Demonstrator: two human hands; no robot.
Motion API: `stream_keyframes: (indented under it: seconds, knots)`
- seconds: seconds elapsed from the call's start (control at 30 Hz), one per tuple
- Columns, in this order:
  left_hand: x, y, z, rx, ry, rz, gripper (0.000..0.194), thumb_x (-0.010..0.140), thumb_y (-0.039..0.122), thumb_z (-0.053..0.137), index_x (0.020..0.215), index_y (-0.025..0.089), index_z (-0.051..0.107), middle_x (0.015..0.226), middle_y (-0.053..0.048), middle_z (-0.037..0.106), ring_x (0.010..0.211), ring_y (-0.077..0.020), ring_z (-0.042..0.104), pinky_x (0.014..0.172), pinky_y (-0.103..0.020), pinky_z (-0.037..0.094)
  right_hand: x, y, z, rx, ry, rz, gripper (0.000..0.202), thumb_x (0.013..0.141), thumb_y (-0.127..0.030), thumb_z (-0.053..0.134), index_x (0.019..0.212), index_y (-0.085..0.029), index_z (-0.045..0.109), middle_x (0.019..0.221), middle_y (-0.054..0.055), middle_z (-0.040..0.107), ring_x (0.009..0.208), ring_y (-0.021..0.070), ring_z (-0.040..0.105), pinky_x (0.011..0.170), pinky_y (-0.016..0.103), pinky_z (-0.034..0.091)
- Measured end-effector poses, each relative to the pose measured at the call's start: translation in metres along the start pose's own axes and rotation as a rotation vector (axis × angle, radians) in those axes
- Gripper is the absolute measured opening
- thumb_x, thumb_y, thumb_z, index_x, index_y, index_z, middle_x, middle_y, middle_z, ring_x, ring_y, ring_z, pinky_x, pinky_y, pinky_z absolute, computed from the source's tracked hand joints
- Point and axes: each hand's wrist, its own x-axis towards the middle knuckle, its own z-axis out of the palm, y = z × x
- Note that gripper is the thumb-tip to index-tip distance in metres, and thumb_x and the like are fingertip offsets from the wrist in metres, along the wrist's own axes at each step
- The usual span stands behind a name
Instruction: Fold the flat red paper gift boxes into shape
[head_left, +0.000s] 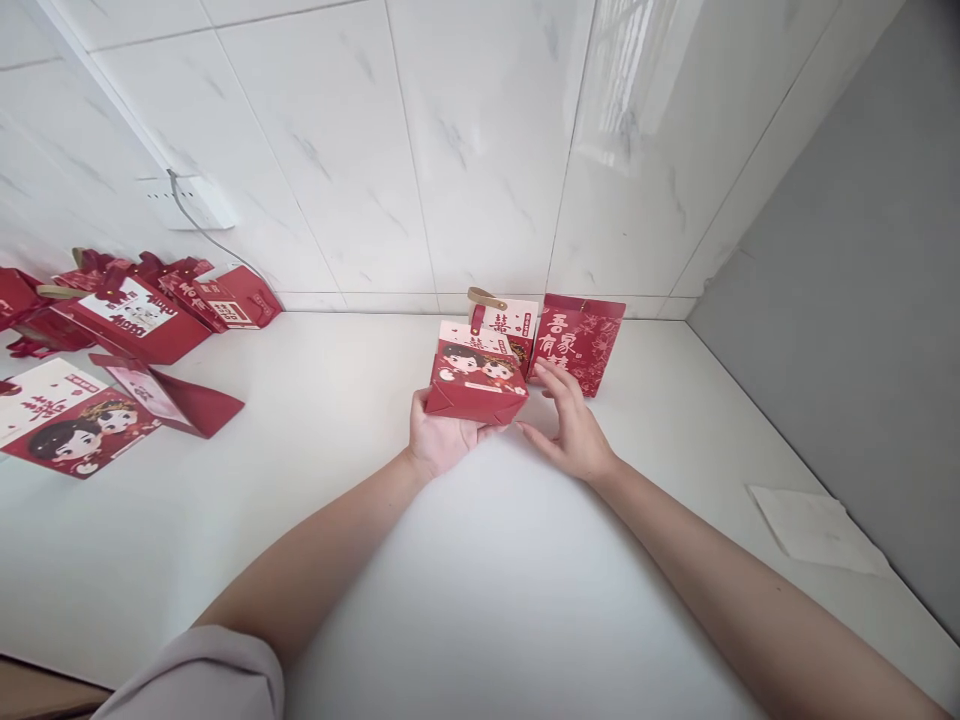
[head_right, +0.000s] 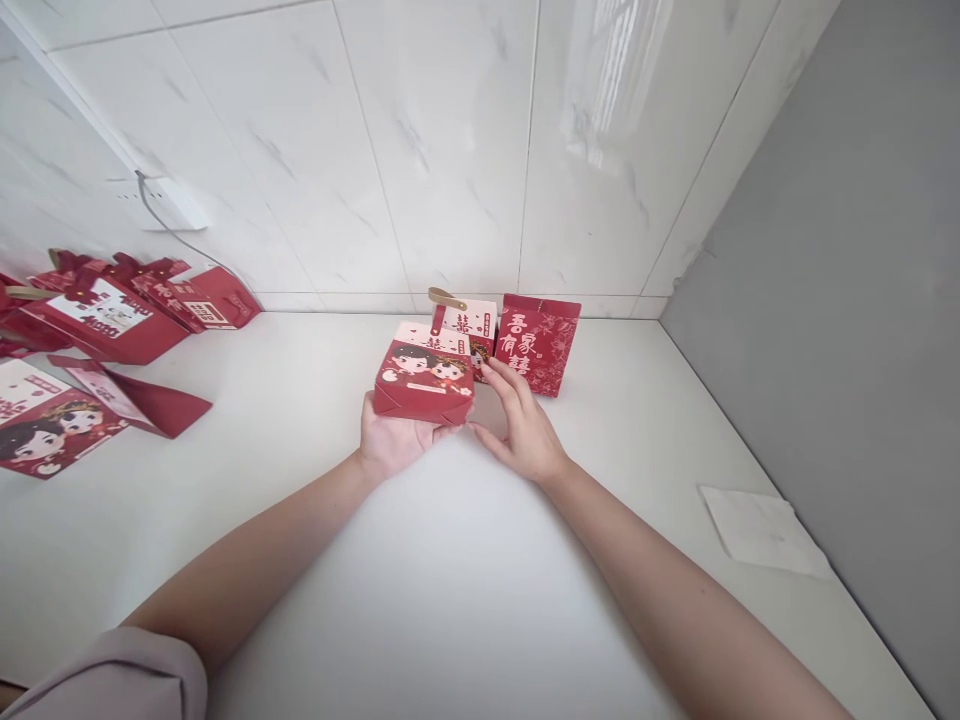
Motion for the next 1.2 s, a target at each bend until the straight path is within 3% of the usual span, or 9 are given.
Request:
stream_keyframes:
  seconds: [0.1, 0.3, 0.5, 0.57, 0.67, 0.8, 0.97, 1.1, 1.2]
  knots:
    - [0.001, 0.008, -0.001, -0.026, 0.034, -0.025, 0.074, 0.084, 0.065, 0.043, 0.137, 0.014, 0.051, 0.139, -0.016, 0.056, 0.127, -0.0346, 0.053, 0.100, -0.044, 0.048, 0.000, 0.004, 0.001, 0.044, -0.003, 0.095, 0.071, 0.092, -0.034, 0.057, 0.153, -0.029, 0.019, 0.152, 0.016, 0.031, 0.115, 0.0271, 0.059, 0.092, 0.049, 0.056]
    - [0.012, 0.010, -0.021, -0.065, 0.358, 0.101, 0.035, 0.092, 0.033, 0.044, 0.116, 0.019, 0.065, 0.122, -0.007, 0.069, 0.112, -0.0197, 0.064, 0.083, -0.028, 0.057, -0.001, 0.008, 0.002, 0.111, -0.006, 0.187, 0.063, 0.093, -0.034, 0.054, 0.149, -0.029, 0.026, 0.141, 0.015, 0.042, 0.099, 0.0232, 0.064, 0.075, 0.041, 0.061]
    - [0.016, 0.009, -0.010, 0.097, 0.235, 0.190, 0.034, 0.092, 0.025, 0.052, 0.125, 0.023, 0.062, 0.128, -0.003, 0.065, 0.111, -0.0187, 0.065, 0.082, -0.026, 0.057, -0.001, 0.007, 0.002, 0.159, -0.068, 0.211, 0.061, 0.094, -0.035, 0.055, 0.148, -0.028, 0.028, 0.139, 0.015, 0.044, 0.095, 0.0206, 0.065, 0.077, 0.039, 0.059]
    - [0.015, 0.009, -0.010, 0.100, 0.272, 0.172, 0.036, 0.092, 0.027, 0.053, 0.126, 0.022, 0.060, 0.130, -0.005, 0.065, 0.112, -0.0203, 0.064, 0.084, -0.029, 0.057, -0.002, 0.008, 0.003, 0.165, -0.081, 0.216, 0.060, 0.093, -0.035, 0.055, 0.147, -0.028, 0.030, 0.138, 0.014, 0.044, 0.093, 0.0201, 0.065, 0.077, 0.039, 0.059]
    - [0.012, 0.008, -0.014, 0.026, 0.370, 0.108, 0.042, 0.092, 0.042, 0.051, 0.126, 0.019, 0.061, 0.130, -0.008, 0.064, 0.115, -0.0248, 0.063, 0.088, -0.036, 0.057, -0.002, 0.009, 0.003, 0.168, -0.077, 0.219, 0.058, 0.094, -0.038, 0.054, 0.146, -0.027, 0.032, 0.137, 0.015, 0.046, 0.090, 0.0200, 0.065, 0.076, 0.039, 0.059]
    - [0.009, 0.002, -0.014, 0.054, 0.320, 0.083, 0.061, 0.087, 0.065, 0.048, 0.120, 0.016, 0.065, 0.127, -0.010, 0.066, 0.120, -0.0309, 0.060, 0.099, -0.042, 0.051, -0.004, 0.011, 0.000, 0.241, -0.137, 0.131, 0.060, 0.094, -0.046, 0.052, 0.147, -0.026, 0.031, 0.137, 0.016, 0.047, 0.091, 0.0210, 0.064, 0.077, 0.040, 0.059]
    - [0.009, -0.009, -0.011, 0.255, 0.324, 0.264, 0.045, 0.089, 0.051, 0.055, 0.114, 0.017, 0.068, 0.121, -0.008, 0.070, 0.118, -0.0306, 0.061, 0.103, -0.043, 0.047, -0.005, 0.013, -0.004, 0.248, -0.212, 0.072, 0.069, 0.092, -0.054, 0.051, 0.150, -0.025, 0.025, 0.139, 0.017, 0.046, 0.095, 0.0230, 0.063, 0.078, 0.041, 0.058]
    - [0.010, -0.013, -0.017, 0.339, 0.342, 0.271, 0.046, 0.087, 0.053, 0.059, 0.113, 0.017, 0.069, 0.118, -0.008, 0.071, 0.114, -0.0301, 0.064, 0.099, -0.041, 0.049, -0.004, 0.011, -0.005, 0.202, -0.128, 0.035, 0.075, 0.091, -0.064, 0.046, 0.150, -0.025, 0.024, 0.145, 0.018, 0.041, 0.110, 0.0292, 0.060, 0.079, 0.043, 0.059]
    - [0.011, -0.013, -0.021, 0.452, 0.281, 0.246, 0.046, 0.087, 0.051, 0.061, 0.116, 0.016, 0.067, 0.120, -0.010, 0.069, 0.112, -0.0299, 0.064, 0.095, -0.040, 0.050, -0.002, 0.003, -0.005, 0.118, 0.000, -0.059, 0.085, 0.086, -0.070, 0.049, 0.152, -0.025, 0.019, 0.149, 0.018, 0.038, 0.133, 0.0348, 0.046, 0.091, 0.049, 0.056]
